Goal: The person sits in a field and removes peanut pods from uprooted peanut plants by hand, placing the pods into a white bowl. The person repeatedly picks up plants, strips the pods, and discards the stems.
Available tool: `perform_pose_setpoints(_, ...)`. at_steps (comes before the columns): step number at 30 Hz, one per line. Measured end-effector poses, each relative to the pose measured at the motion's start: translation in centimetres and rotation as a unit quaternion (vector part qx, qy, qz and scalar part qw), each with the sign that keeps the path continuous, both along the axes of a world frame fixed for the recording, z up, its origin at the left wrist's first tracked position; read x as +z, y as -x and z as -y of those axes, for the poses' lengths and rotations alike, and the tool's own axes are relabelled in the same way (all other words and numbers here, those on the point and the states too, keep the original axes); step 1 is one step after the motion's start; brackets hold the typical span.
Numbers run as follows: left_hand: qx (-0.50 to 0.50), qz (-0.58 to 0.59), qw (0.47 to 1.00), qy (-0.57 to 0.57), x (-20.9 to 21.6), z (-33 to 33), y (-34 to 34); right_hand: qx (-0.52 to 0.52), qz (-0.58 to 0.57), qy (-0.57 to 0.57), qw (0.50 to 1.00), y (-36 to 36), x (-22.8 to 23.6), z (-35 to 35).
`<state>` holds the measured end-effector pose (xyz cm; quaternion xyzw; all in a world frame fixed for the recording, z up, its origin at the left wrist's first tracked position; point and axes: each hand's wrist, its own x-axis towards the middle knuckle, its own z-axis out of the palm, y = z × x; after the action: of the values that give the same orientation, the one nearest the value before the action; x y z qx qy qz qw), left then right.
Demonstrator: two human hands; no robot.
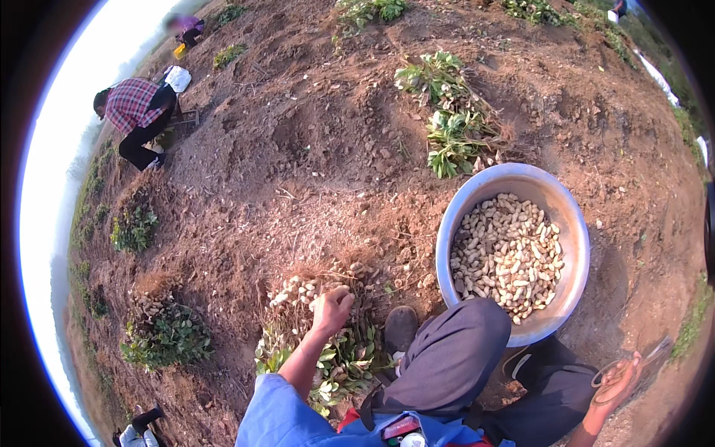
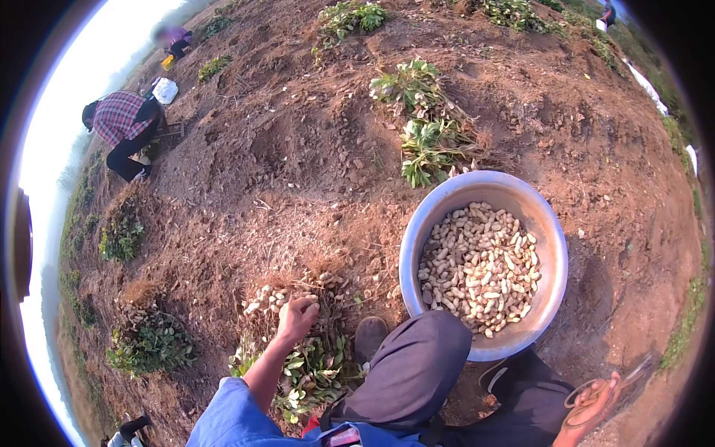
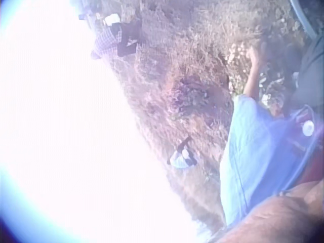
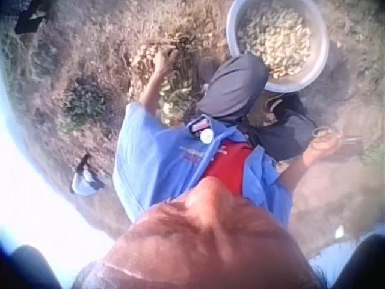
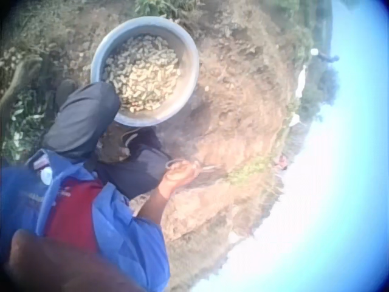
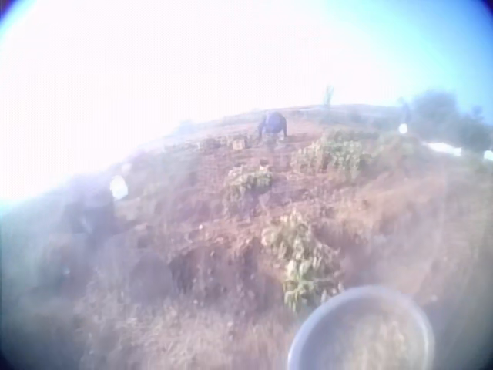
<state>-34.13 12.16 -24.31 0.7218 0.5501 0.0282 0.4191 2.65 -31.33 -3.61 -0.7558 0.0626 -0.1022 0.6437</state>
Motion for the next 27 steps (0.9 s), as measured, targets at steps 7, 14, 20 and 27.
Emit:
perform_pose_setpoints(7, -0.056, 0.142, 0.955, -0.255, 0.7, -1.6, -6.1, 0.142, 0.219, 0.532, 0.805, -5.0, -1.2, 0.1)
perform_pose_setpoints(14, 0.007, -0.093, 0.991, -0.098, -11.6, -23.2, -9.9, 0.221, 0.118, 0.600, 0.760, -10.3, -7.0, 1.3)
perform_pose_setpoints(20, 0.036, -0.195, 0.976, -0.085, -18.5, -33.5, -10.2, 0.136, 0.038, 0.624, 0.769, -11.8, -6.1, 8.8)
perform_pose_setpoints(27, -0.110, -0.272, 0.952, -0.089, -21.4, -40.4, -11.1, -0.035, -0.110, 0.708, 0.697, -6.1, -0.6, 13.9)
